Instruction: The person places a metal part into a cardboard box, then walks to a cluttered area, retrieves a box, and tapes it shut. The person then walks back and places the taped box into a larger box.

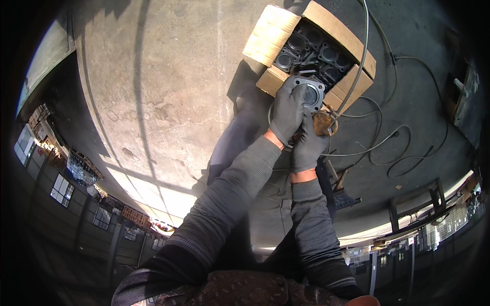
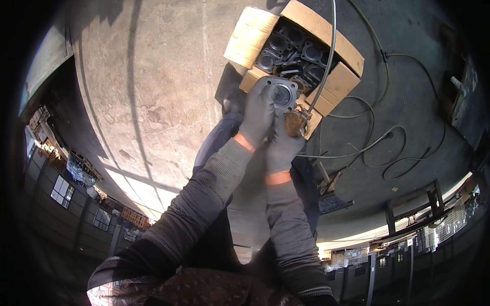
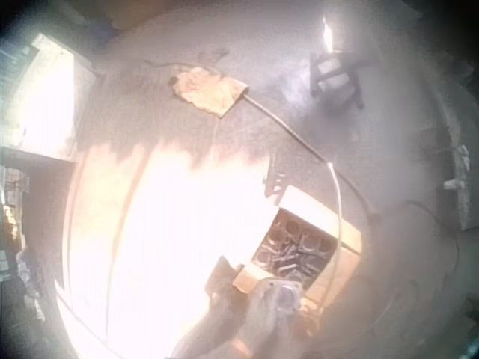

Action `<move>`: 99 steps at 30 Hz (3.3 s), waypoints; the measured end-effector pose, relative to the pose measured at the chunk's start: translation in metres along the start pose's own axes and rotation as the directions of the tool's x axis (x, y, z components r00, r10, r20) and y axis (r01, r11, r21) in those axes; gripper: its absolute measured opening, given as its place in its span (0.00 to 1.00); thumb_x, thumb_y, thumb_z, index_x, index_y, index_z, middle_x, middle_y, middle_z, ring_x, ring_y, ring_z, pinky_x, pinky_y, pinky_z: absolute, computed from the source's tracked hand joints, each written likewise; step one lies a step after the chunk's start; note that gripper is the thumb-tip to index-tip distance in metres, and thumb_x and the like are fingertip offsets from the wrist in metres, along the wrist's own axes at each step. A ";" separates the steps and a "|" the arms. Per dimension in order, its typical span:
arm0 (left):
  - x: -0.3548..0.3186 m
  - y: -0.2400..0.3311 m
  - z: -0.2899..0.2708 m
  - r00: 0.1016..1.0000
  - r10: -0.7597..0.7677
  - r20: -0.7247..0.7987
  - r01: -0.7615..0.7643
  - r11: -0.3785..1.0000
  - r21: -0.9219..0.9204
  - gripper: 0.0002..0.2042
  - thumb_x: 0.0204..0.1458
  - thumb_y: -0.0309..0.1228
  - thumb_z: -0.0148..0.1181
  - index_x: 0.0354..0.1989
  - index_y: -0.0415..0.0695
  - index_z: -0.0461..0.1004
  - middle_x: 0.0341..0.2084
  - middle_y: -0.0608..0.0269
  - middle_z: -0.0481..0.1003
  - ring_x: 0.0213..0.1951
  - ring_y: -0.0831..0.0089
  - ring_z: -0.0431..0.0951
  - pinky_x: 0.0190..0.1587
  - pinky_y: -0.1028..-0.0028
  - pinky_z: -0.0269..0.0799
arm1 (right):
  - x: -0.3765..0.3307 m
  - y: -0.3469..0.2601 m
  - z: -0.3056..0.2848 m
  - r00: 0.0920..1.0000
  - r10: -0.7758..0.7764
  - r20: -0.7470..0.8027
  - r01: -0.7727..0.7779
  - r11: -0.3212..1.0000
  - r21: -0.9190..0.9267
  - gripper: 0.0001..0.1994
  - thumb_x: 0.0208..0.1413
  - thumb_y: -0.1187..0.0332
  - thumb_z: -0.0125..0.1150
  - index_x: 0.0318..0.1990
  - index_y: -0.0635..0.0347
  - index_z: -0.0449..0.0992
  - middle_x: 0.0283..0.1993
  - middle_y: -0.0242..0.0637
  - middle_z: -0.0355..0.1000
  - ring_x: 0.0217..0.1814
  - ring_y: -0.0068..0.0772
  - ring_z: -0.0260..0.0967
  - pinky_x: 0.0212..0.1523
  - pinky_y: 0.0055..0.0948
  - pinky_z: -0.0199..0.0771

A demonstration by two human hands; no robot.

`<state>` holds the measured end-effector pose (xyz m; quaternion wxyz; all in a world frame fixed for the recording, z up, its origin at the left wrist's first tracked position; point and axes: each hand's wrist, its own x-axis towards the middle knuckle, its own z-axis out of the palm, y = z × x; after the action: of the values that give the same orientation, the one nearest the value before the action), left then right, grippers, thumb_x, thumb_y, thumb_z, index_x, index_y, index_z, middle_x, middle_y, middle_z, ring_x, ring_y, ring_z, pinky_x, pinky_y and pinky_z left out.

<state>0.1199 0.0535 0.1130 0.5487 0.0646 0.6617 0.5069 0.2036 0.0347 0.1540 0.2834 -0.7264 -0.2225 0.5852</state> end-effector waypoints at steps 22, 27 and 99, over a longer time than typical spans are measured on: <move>0.000 -0.008 0.009 0.982 -0.189 -0.004 0.189 0.980 -0.070 0.08 0.64 0.28 0.58 0.47 0.38 0.73 0.38 0.65 0.78 0.38 0.82 0.75 0.43 0.77 0.75 | 0.005 0.023 -0.025 0.934 -0.316 0.165 0.354 0.882 -0.312 0.10 0.64 0.74 0.65 0.50 0.69 0.80 0.47 0.34 0.80 0.45 0.24 0.78 0.45 0.26 0.78; -0.002 -0.001 0.011 0.980 -0.165 0.111 0.192 0.926 -0.324 0.13 0.65 0.34 0.59 0.49 0.35 0.74 0.41 0.59 0.81 0.41 0.80 0.79 0.44 0.77 0.77 | 0.011 0.024 -0.029 0.992 -0.113 0.061 0.120 0.984 -0.135 0.09 0.64 0.74 0.62 0.49 0.66 0.81 0.44 0.36 0.78 0.42 0.27 0.77 0.44 0.28 0.76; -0.008 0.002 0.017 0.975 -0.124 0.182 0.199 0.852 -0.484 0.28 0.62 0.19 0.53 0.71 0.30 0.57 0.60 0.48 0.74 0.58 0.67 0.77 0.62 0.73 0.74 | 0.046 0.016 -0.066 0.981 -0.065 0.182 0.094 0.984 -0.153 0.12 0.68 0.70 0.61 0.54 0.65 0.82 0.42 0.34 0.79 0.34 0.20 0.74 0.34 0.20 0.74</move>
<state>0.1355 0.0596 0.1215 0.6337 -0.0991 0.4696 0.6067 0.2782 0.0434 0.1203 0.2264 -0.6827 -0.3221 0.6155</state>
